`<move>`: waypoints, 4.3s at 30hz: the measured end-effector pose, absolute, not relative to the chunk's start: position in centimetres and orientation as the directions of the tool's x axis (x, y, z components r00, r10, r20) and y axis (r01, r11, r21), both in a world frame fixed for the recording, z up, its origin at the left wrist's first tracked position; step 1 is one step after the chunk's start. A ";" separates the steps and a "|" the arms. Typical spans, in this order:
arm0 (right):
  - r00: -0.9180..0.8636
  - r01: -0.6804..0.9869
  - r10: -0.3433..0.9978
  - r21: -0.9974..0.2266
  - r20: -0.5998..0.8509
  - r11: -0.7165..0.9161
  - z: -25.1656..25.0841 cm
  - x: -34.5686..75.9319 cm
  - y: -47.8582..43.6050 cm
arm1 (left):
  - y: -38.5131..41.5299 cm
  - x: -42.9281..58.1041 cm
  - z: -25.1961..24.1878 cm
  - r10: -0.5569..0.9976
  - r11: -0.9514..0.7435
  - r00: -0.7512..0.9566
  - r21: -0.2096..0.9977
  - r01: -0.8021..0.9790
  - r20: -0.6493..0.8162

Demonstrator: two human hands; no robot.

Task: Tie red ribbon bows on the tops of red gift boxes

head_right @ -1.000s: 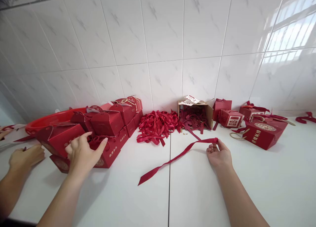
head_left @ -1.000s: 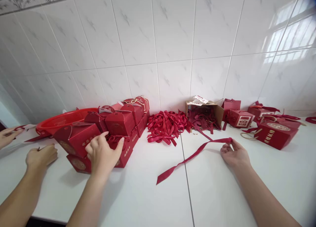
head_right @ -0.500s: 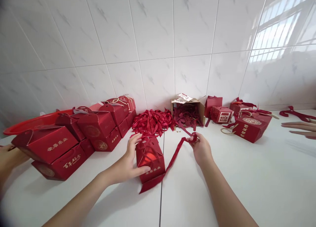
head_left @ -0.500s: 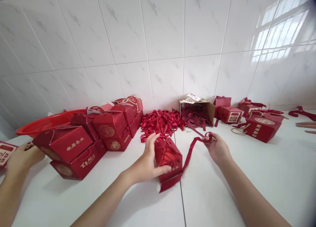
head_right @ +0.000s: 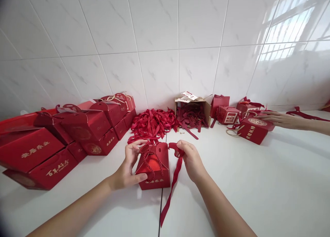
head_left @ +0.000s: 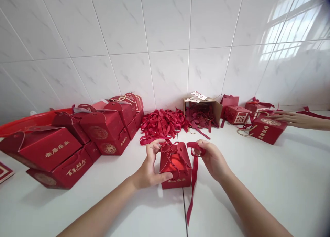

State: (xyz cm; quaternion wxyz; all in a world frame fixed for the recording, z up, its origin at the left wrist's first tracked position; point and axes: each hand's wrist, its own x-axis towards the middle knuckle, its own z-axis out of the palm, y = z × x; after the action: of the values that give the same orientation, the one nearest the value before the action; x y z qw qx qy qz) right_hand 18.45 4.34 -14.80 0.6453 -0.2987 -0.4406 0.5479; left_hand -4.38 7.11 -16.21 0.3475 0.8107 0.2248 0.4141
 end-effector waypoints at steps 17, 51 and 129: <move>-0.087 -0.712 0.971 -0.696 0.224 0.096 -14.3 18.3 3.4 | 6.8 -4.2 -14.5 0.836 -0.225 0.531 0.970 0.096 0.142; 0.017 -0.601 0.997 -0.796 0.077 0.072 -14.8 17.8 4.0 | 4.7 -3.4 -13.7 0.762 -0.616 0.505 0.693 0.374 0.405; 0.015 0.185 0.930 -0.915 0.367 0.358 -14.4 16.7 3.4 | 4.8 -3.9 -13.9 0.436 -0.892 0.514 0.279 0.355 0.739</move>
State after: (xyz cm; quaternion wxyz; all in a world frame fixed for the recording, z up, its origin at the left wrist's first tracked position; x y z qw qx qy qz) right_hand 16.67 3.43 -14.43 0.5492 -0.4538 -0.6142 0.3394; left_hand -3.93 4.78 -13.91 0.0462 0.8688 0.2277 0.4372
